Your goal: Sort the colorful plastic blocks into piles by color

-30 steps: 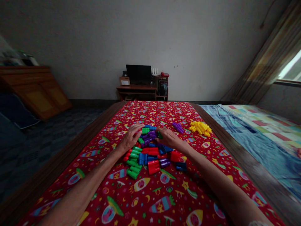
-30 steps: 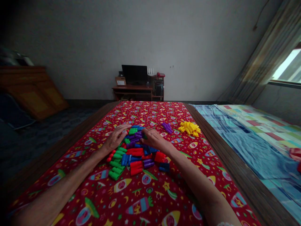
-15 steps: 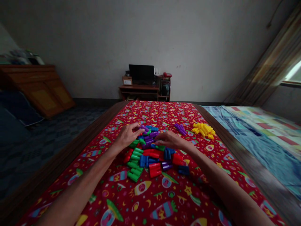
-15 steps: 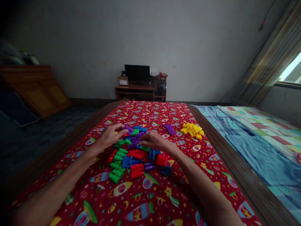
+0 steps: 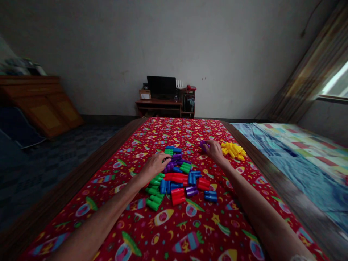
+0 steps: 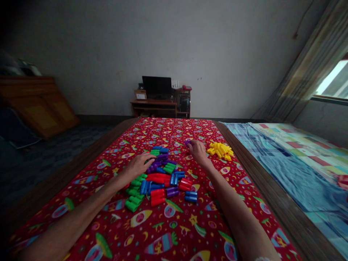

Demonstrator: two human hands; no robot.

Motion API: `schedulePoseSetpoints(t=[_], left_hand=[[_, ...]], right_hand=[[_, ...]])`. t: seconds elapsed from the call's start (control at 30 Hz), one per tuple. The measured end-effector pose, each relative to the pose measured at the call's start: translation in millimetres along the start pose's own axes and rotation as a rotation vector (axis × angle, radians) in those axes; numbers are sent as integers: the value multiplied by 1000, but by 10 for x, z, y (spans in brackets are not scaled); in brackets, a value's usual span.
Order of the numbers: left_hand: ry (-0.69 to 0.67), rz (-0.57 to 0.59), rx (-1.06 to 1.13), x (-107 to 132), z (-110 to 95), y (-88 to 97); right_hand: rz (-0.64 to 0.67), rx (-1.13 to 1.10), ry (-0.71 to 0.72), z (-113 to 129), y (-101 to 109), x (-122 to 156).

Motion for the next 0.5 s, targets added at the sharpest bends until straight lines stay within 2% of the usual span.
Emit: schedulePoseSetpoints(t=[0.07, 0.13, 0.2, 0.23, 0.27, 0.4, 0.5], left_hand=[[86, 47, 37, -31, 60, -40], [164, 93, 70, -64, 83, -65], [204, 93, 91, -83, 70, -73], [203, 64, 102, -86, 52, -71], [189, 17, 120, -84, 27, -67], [101, -168, 272, -51, -121, -49], [60, -235, 388, -35, -230, -45]], right_hand=[[-57, 61, -4, -211, -93, 18], [-118, 69, 22, -275, -135, 34], [-175, 36, 57, -172, -106, 41], [-162, -10, 83, -60, -74, 44], [-111, -76, 121, 83, -38, 50], [248, -353, 337, 729, 99, 150], [331, -388, 426, 963, 176, 230]])
Point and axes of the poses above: each hand's wrist, its own x-axis away from the middle knuckle, its own y-axis out of the back of the hand, z = x × y, the point moved 2 cm from there along -x, towards the middle knuckle, and after that the axes turned 8 degrees about x, right-handed, at the moved point
